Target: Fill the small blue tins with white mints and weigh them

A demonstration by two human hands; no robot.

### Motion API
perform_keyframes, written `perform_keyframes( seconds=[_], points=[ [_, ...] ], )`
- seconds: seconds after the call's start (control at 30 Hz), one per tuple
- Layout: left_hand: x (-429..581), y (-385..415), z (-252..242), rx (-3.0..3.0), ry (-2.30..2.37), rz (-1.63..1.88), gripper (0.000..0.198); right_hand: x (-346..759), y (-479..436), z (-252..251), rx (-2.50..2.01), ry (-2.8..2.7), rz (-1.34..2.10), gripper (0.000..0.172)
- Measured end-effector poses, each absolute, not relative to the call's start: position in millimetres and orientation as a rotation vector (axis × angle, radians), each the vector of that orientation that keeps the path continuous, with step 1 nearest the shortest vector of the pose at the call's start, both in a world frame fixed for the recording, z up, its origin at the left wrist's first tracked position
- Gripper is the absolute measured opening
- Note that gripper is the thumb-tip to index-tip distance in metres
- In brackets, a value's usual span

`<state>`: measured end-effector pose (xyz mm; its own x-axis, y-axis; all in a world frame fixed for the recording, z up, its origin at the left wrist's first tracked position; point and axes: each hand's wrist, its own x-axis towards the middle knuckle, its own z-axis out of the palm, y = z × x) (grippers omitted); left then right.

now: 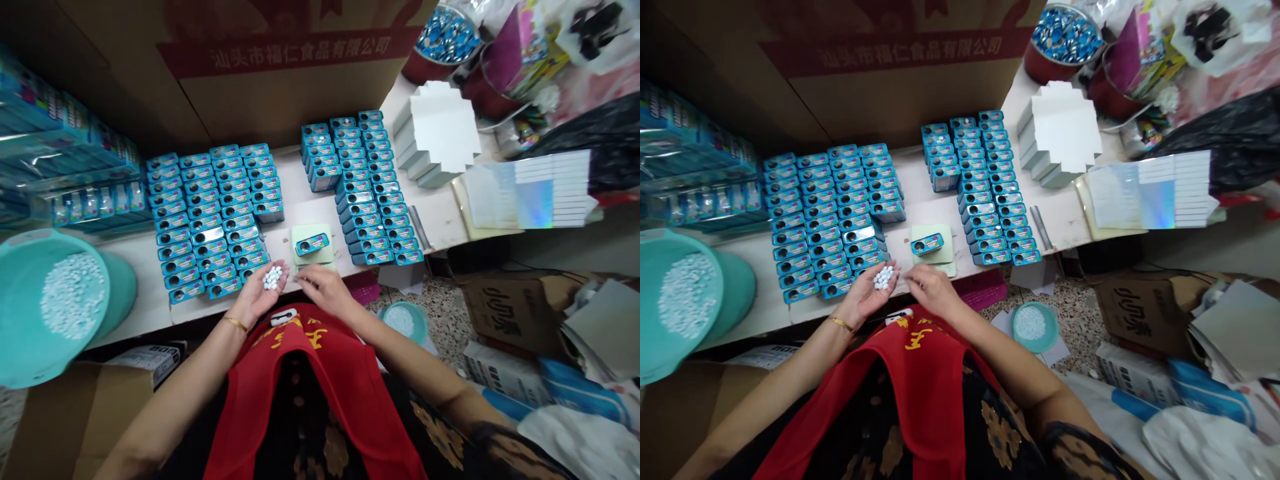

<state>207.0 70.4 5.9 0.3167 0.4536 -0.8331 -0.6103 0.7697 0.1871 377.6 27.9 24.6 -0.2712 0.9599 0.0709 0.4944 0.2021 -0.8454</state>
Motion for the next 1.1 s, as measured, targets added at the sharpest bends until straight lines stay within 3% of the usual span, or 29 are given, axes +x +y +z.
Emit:
perform_keyframes(
  seconds=[0.13,0.3,0.57,0.7,0.9,1.1],
  points=[
    [188,45,8,-0.152,0.927,0.569,0.018,363,-2,29,-1.156,-2.084,1.177,0.018],
    [186,25,11,-0.201,1.03,0.462,0.019,353,-1,29,-1.11,-2.179,1.19,0.018],
    [184,21,9,-0.241,0.965,0.529,0.013,345,3,32,-1.347,-2.407,0.751,0.023],
    [185,20,10,-0.194,0.986,0.524,0.013,342,4,34,-1.414,-2.575,0.607,0.017],
    [192,29,18,-0.17,0.99,0.513,0.017,348,9,29,-1.369,-2.571,0.57,0.02],
    [201,38,16,-0.185,0.962,0.553,0.015,359,18,16,-1.293,-2.337,0.752,0.019]
  ],
)
